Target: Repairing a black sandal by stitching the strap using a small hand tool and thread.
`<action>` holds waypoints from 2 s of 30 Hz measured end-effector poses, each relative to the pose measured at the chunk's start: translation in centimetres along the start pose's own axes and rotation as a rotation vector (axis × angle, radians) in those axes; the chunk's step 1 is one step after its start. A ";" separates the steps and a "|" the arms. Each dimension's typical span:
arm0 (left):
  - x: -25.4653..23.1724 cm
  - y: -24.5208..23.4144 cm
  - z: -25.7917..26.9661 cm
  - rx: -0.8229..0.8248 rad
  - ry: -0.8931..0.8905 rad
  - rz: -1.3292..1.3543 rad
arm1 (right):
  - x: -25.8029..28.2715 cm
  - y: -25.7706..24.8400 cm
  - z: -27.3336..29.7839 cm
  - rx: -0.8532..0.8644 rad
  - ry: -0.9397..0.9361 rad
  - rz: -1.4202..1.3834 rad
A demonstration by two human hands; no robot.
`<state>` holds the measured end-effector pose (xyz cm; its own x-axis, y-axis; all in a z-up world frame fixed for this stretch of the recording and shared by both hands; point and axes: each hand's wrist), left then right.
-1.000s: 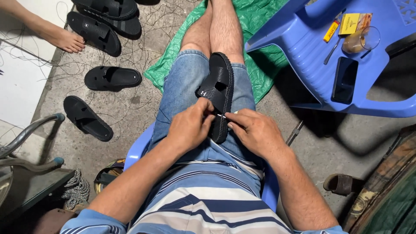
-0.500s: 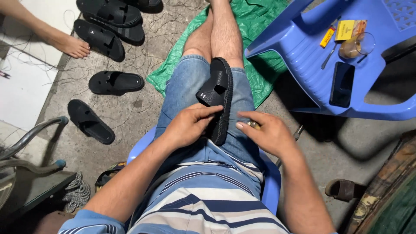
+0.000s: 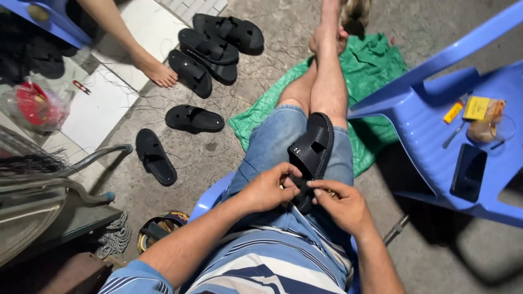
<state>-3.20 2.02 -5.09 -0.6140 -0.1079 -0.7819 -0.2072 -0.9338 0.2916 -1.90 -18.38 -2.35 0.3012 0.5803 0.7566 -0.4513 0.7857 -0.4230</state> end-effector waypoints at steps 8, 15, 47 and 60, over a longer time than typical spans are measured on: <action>-4.4 1.0 0.8 -0.133 -0.034 0.148 | -3.3 -3.6 -2.9 -0.242 0.182 -0.337; -4.2 0.0 1.5 -0.115 0.048 -0.454 | -0.5 -9.4 -18.7 -0.736 0.073 -0.814; -5.0 1.8 1.9 -0.060 -0.073 -0.376 | -1.3 -1.3 -0.1 -0.063 0.002 0.332; -1.5 1.6 -0.3 -0.024 0.116 -0.329 | 1.2 -2.1 0.8 -0.074 -0.158 0.377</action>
<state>-2.37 0.57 -3.58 -0.4262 0.1630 -0.8898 -0.3606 -0.9327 0.0019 -1.29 -19.53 -0.13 -0.0085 0.7947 0.6069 -0.4419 0.5415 -0.7152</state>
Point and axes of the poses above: each hand's wrist, its own z-axis away from the middle knuckle, its own y-axis out of the palm, x = y × z, and after that the axes turned 15 degrees about z, right-handed
